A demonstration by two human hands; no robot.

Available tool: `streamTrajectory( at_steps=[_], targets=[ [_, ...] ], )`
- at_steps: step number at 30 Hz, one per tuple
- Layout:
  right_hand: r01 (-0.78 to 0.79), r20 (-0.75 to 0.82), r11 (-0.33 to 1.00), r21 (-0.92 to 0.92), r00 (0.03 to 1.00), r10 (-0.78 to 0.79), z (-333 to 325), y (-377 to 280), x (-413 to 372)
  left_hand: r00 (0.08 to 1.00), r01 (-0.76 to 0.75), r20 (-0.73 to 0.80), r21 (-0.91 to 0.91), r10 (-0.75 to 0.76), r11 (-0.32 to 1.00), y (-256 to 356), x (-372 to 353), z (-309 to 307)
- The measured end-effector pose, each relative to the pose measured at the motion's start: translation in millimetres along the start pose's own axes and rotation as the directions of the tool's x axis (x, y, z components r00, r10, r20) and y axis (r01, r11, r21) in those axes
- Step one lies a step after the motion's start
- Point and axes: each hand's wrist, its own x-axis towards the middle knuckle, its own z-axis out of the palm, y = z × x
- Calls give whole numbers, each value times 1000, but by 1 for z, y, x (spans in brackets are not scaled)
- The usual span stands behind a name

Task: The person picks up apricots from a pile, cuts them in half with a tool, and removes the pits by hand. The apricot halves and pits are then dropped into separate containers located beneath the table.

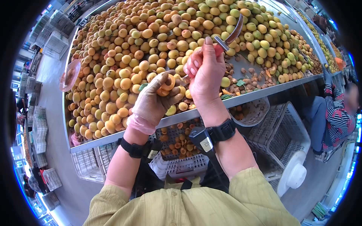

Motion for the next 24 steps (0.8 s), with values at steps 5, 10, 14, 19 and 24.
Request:
streamTrajectory(
  at_steps=[5,10,14,19,24],
  targets=[
    [79,-47,990,-116,995,-85,9,2,-3,992,94,93,-53,-89,994,-11,3,3],
    [168,39,955,-245,986,-163,9,8,-6,998,56,-1,-9,-56,998,-15,-1,11],
    [190,52,949,-252,982,-182,12,17,-11,996,-81,-9,169,83,982,-15,-9,19],
    [-119,-235,992,32,964,123,1,22,1,913,-311,-17,617,408,723,-26,0,19],
    [-308,-340,892,330,843,417,-18,28,10,863,-357,37,750,503,557,-29,-1,23]
  ],
)
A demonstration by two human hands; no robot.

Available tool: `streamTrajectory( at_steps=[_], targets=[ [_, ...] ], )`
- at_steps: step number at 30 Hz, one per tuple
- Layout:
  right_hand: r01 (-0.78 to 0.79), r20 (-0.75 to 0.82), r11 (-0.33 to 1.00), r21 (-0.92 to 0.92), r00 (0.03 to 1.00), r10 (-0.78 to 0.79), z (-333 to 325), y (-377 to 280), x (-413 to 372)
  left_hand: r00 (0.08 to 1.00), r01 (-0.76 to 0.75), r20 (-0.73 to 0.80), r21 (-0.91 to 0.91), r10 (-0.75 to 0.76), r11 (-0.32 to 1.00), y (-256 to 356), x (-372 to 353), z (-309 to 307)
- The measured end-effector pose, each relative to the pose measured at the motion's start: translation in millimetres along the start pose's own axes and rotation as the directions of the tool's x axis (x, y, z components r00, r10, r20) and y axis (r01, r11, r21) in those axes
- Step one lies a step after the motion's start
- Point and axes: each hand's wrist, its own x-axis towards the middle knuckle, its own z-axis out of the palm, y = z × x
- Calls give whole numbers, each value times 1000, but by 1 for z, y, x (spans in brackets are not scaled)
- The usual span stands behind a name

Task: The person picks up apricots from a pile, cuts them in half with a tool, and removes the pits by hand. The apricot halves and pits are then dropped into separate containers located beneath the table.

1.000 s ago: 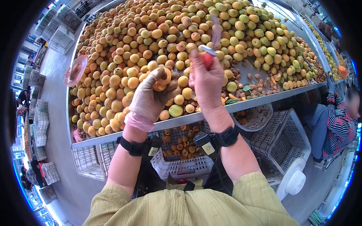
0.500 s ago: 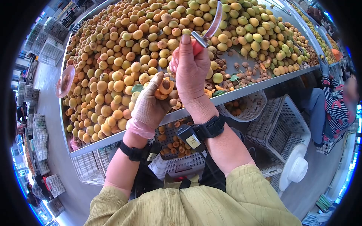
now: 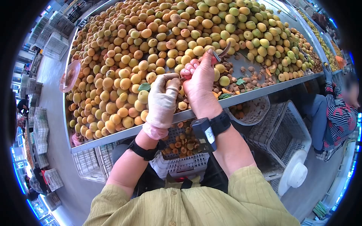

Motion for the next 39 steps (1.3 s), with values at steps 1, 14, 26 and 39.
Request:
streamTrajectory(
  at_steps=[1,14,26,39],
  targets=[
    [-65,-27,996,54,997,66,-3,-1,4,1000,0,-6,1,0,1000,-2,0,0],
    [-21,78,1000,10,997,20,-7,-1,7,985,168,98,-329,-143,929,-1,2,3],
    [-104,108,980,172,990,87,-13,-41,29,955,211,271,-348,-117,913,-4,4,6],
    [382,428,527,-760,903,-37,0,-58,-18,785,597,261,-561,-562,573,-8,29,-20]
  ],
)
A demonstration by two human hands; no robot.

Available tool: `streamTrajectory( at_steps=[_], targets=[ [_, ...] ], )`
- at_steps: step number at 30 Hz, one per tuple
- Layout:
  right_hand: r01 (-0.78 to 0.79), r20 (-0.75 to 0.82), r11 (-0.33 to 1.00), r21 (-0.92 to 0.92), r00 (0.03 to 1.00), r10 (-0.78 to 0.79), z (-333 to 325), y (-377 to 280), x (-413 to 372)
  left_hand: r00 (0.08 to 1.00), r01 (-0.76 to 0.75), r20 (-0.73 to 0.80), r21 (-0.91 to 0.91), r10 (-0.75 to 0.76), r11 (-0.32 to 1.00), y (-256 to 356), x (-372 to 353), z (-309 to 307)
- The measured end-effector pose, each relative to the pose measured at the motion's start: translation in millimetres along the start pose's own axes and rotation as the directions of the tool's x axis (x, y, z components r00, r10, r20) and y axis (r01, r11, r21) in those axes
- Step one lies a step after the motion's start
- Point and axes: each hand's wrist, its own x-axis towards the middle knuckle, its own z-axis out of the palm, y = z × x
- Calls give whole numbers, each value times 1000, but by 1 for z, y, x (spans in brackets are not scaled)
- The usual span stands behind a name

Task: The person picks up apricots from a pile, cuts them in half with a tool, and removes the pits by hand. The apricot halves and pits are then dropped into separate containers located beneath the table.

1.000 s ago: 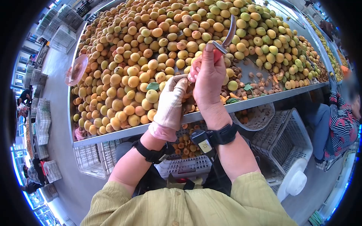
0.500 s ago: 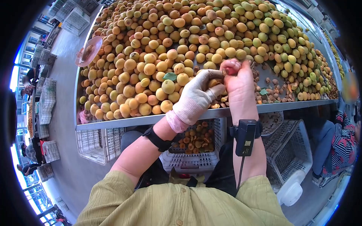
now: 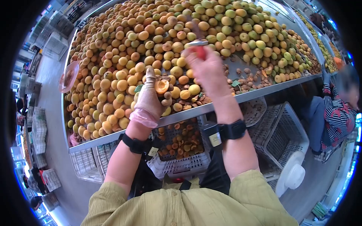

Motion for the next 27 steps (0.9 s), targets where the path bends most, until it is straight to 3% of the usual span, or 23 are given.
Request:
streamTrajectory(
  at_steps=[1,4,6,10,11,13,15,18,20,22,23,25,26,27],
  targets=[
    [118,16,975,-187,993,-117,9,5,-2,1000,-29,7,26,29,999,0,-2,3],
    [212,251,908,-363,960,-124,19,36,-2,999,-24,22,43,23,999,1,-10,7],
    [182,262,905,-385,962,-82,20,31,-3,977,-108,192,73,93,991,0,-13,6],
    [150,289,910,-387,957,-35,15,27,0,977,-100,196,87,81,991,2,-17,11],
    [148,288,910,-388,957,-33,14,27,1,960,-106,267,66,85,992,2,-17,6],
    [14,327,959,-282,941,83,11,28,2,952,-142,293,167,88,976,3,-20,3],
    [70,314,945,-319,949,36,13,16,-4,922,-290,363,417,135,861,10,-25,2],
    [150,270,928,-340,961,-57,8,23,1,938,-202,335,335,84,920,11,-34,9],
    [265,106,848,-459,964,-244,-4,26,10,918,-157,397,372,-4,915,15,-37,7],
    [185,-14,726,-662,966,-259,-27,21,18,857,-265,465,767,-221,584,14,-48,10],
    [114,-28,640,-760,978,-208,-36,13,16,795,-435,577,759,-190,484,3,-52,12],
    [-10,-81,474,-881,988,-129,-45,6,13,724,-420,572,808,-385,413,-22,-52,4],
    [-12,-82,472,-881,988,-129,-45,10,13,602,-691,723,684,-337,233,-21,-59,10],
    [57,-19,479,-876,988,-153,-42,19,15,560,-754,767,629,-312,191,-27,-60,9]
  ],
)
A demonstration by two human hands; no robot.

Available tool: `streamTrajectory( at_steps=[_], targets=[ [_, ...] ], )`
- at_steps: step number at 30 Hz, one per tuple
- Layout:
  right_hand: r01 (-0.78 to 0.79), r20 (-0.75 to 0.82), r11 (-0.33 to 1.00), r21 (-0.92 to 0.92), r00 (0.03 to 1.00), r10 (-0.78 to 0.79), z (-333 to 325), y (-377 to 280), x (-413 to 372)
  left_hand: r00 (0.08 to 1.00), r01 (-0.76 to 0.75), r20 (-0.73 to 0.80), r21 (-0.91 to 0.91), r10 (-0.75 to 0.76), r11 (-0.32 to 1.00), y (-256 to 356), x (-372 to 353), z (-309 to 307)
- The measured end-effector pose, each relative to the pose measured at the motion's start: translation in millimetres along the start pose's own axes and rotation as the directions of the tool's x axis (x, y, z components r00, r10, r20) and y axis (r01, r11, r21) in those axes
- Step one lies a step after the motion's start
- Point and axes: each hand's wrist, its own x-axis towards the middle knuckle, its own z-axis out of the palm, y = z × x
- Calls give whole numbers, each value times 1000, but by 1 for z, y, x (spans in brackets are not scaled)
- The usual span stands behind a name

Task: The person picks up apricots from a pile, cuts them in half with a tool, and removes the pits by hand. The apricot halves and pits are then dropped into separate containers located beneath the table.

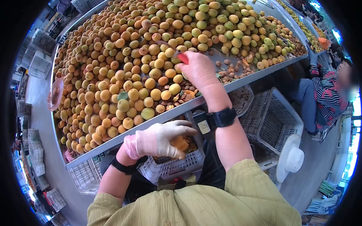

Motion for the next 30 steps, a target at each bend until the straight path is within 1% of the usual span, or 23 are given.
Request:
streamTrajectory(
  at_steps=[1,2,4,5,7,8,11,12,13,14,15,16,17,20,21,22,24,25,26,27,28,29,30],
  targets=[
    [66,8,998,19,998,-66,7,1,0,998,-63,-9,69,64,996,-2,0,5],
    [98,15,994,-36,995,-98,12,-6,-2,998,-63,-7,67,63,996,0,1,4],
    [59,146,986,-156,989,-36,19,-16,-1,992,91,81,52,-95,995,5,3,-2],
    [54,212,977,-208,977,-9,27,-15,2,992,89,80,51,-93,995,5,3,-4],
    [92,187,964,-250,981,-45,48,-12,1,950,287,176,-158,-259,945,2,-2,-9],
    [126,162,948,-291,983,-80,54,-12,1,950,287,173,-159,-260,945,1,-4,-12],
    [119,178,945,-303,982,-67,59,-14,4,957,290,90,-366,-277,884,-3,-13,-23],
    [132,205,960,-247,975,-82,50,-16,3,946,300,-20,-326,-324,897,12,-17,-36],
    [106,233,979,-173,970,-64,41,-17,5,940,164,-209,-422,-271,892,-7,-20,-34],
    [82,215,983,164,970,-117,36,-13,5,867,112,-356,-543,-349,832,-3,-21,-41],
    [57,186,873,484,968,-166,30,-16,3,760,32,-481,-644,-437,764,1,-22,-48],
    [-66,262,722,689,951,-163,23,-20,0,665,-61,-614,-612,-426,788,-14,-18,-48],
    [-34,250,682,730,943,-220,17,-26,-3,551,-146,-729,-564,-407,813,-27,-14,-47],
    [-238,459,622,746,860,-221,2,-47,-14,588,-217,-741,-530,-324,820,-26,-12,-50],
    [-217,445,627,748,865,-231,4,-52,-17,601,-227,-735,-533,-313,815,-26,-12,-48],
    [-188,419,631,753,875,-240,7,-56,-19,645,-239,-675,-624,-359,744,-23,-14,-49],
    [-155,394,634,758,883,-256,9,-59,-20,647,-300,-682,-638,-340,709,-22,-16,-51],
    [-225,427,578,784,872,-239,8,-59,-20,657,-358,-685,-651,-315,669,-21,-16,-53],
    [-295,460,518,803,859,-224,8,-59,-20,618,-383,-726,-613,-301,692,-17,-16,-53],
    [-294,460,517,804,858,-226,14,-58,-19,617,-382,-727,-611,-301,693,-18,-15,-52],
    [-98,267,621,778,946,-185,25,-57,-20,569,-359,-756,-584,-325,728,-21,-14,-51],
    [86,54,715,694,984,-171,30,-59,-20,518,-332,-783,-555,-345,763,-22,-12,-51],
    [87,54,713,696,983,-173,28,-60,-19,456,-212,-817,-484,-352,849,-23,-10,-53]
  ],
)
